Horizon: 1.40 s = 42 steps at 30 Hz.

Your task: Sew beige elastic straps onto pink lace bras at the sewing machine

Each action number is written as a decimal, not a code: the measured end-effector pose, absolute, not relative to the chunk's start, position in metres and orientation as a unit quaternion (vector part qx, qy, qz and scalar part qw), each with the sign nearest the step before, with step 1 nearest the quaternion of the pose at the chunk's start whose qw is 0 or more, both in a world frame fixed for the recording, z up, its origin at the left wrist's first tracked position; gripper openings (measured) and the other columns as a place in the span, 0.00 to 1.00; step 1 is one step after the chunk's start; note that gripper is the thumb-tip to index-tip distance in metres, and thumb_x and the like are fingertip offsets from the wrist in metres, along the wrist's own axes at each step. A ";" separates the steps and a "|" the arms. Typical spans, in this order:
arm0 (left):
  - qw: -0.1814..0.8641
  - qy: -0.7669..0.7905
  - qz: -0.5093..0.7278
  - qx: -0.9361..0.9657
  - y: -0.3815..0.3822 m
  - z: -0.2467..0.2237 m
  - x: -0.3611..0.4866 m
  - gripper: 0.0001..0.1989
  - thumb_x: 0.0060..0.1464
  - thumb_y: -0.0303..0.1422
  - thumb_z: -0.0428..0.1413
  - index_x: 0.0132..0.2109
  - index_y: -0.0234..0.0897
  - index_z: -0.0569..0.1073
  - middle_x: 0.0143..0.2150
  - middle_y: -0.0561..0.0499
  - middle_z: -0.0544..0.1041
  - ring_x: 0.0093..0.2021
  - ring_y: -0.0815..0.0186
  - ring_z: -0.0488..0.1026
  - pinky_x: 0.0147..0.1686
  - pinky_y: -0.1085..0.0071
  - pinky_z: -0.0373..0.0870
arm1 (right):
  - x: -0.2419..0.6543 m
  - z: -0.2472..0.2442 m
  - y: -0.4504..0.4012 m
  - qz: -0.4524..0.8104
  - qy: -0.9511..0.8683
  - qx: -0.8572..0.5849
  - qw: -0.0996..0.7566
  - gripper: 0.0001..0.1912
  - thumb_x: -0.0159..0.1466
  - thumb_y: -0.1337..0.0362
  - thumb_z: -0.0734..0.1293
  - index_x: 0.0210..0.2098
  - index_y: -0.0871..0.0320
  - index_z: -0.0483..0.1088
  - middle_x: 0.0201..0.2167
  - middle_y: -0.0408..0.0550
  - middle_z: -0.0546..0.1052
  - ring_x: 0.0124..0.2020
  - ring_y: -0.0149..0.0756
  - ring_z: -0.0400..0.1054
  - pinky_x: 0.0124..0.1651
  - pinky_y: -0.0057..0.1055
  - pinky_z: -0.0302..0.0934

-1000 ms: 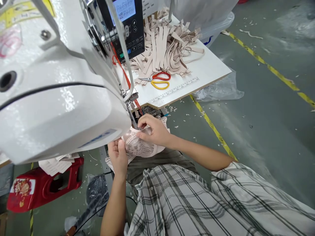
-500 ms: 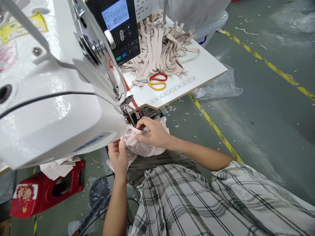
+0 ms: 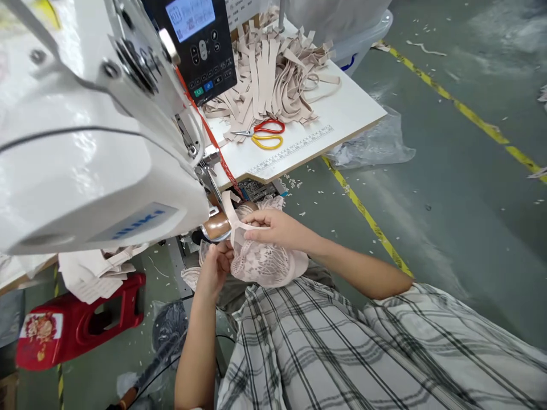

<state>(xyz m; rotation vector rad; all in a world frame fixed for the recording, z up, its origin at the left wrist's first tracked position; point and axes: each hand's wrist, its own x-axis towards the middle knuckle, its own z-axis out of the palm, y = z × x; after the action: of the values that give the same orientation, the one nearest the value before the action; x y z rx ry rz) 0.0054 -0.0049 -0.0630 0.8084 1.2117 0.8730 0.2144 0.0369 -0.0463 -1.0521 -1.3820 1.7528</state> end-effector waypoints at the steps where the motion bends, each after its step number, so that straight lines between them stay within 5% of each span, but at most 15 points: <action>1: 0.694 0.516 0.368 0.343 -0.009 -0.063 0.009 0.36 0.52 0.65 0.51 0.41 0.34 0.78 0.33 0.42 0.79 0.37 0.54 0.78 0.33 0.64 0.73 | 0.222 -0.046 0.032 0.692 -0.521 -0.385 0.318 0.20 0.62 0.49 0.71 0.45 0.57 0.77 0.35 0.45 0.79 0.34 0.33 0.71 0.36 0.29 0.63; 7: 0.714 0.488 0.371 0.338 -0.012 -0.057 0.039 0.32 0.53 0.63 0.53 0.37 0.36 0.76 0.34 0.45 0.78 0.38 0.58 0.76 0.37 0.65 0.73 | 0.241 -0.043 0.007 0.692 -0.530 -0.396 0.289 0.17 0.62 0.51 0.71 0.42 0.57 0.80 0.38 0.47 0.82 0.40 0.37 0.74 0.44 0.33 0.66; 13: 0.618 0.532 0.421 0.397 -0.019 -0.037 0.057 0.20 0.60 0.48 0.57 0.27 0.38 0.69 0.22 0.56 0.69 0.23 0.70 0.65 0.27 0.74 0.64 | 0.240 -0.046 -0.007 0.711 -0.519 -0.377 0.288 0.16 0.61 0.54 0.72 0.44 0.57 0.79 0.41 0.46 0.82 0.41 0.36 0.75 0.45 0.32 0.68; 18: 0.539 0.561 0.410 0.477 -0.027 -0.019 0.056 0.23 0.65 0.45 0.52 0.24 0.39 0.66 0.18 0.56 0.68 0.20 0.70 0.63 0.23 0.73 0.60 | 0.234 -0.050 -0.013 0.754 -0.431 -0.379 0.318 0.15 0.58 0.55 0.75 0.41 0.57 0.79 0.38 0.46 0.81 0.38 0.34 0.75 0.43 0.30 0.68; 25: 0.557 0.573 0.417 0.433 -0.032 -0.023 0.050 0.22 0.64 0.46 0.54 0.25 0.38 0.67 0.17 0.57 0.66 0.18 0.71 0.60 0.21 0.73 0.57 | 0.223 -0.059 -0.017 0.836 -0.330 -0.310 0.311 0.17 0.56 0.53 0.76 0.40 0.58 0.78 0.33 0.45 0.81 0.34 0.34 0.75 0.42 0.32 0.68; 29: 0.646 0.512 0.426 0.372 -0.032 -0.021 0.033 0.16 0.61 0.45 0.58 0.32 0.37 0.77 0.30 0.52 0.75 0.33 0.67 0.72 0.37 0.72 0.69 | 0.223 -0.072 -0.014 0.691 -0.548 -0.373 0.290 0.20 0.64 0.48 0.68 0.48 0.55 0.76 0.41 0.48 0.80 0.39 0.36 0.73 0.41 0.31 0.65; 32: 0.760 0.408 0.416 0.287 -0.030 0.000 0.003 0.14 0.59 0.44 0.60 0.35 0.37 0.79 0.32 0.50 0.77 0.39 0.61 0.76 0.48 0.64 0.73 | 0.228 -0.097 -0.012 0.487 -0.766 -0.382 0.172 0.21 0.70 0.48 0.60 0.46 0.57 0.75 0.39 0.52 0.80 0.38 0.39 0.71 0.38 0.31 0.60; 35: 0.729 0.381 0.521 0.227 -0.023 0.029 -0.044 0.13 0.64 0.33 0.56 0.30 0.37 0.75 0.25 0.55 0.73 0.32 0.66 0.76 0.45 0.63 0.77 | 0.239 -0.121 -0.016 0.390 -0.860 -0.322 0.076 0.24 0.74 0.50 0.53 0.39 0.58 0.74 0.34 0.52 0.78 0.34 0.39 0.70 0.35 0.31 0.57; 39: 0.629 0.351 0.681 0.132 -0.013 0.056 -0.124 0.21 0.73 0.32 0.38 0.35 0.36 0.70 0.23 0.58 0.71 0.25 0.72 0.72 0.36 0.67 0.77 | 0.261 -0.120 -0.018 0.367 -0.867 -0.323 0.098 0.23 0.75 0.54 0.52 0.38 0.57 0.73 0.31 0.51 0.76 0.35 0.40 0.69 0.42 0.35 0.61; 42: 0.550 0.343 0.753 0.112 -0.011 0.058 -0.179 0.19 0.73 0.32 0.39 0.33 0.37 0.66 0.21 0.60 0.69 0.22 0.74 0.69 0.29 0.71 0.72 | 0.274 -0.102 -0.011 0.420 -0.834 -0.341 0.109 0.20 0.73 0.53 0.56 0.36 0.54 0.74 0.33 0.50 0.76 0.39 0.41 0.70 0.50 0.40 0.64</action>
<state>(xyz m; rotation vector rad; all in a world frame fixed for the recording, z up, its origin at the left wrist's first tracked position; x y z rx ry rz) -0.1794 -0.0110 0.0583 0.2648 0.8119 1.7832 0.2740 -0.0114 -0.1023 -1.0040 -2.4518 1.2364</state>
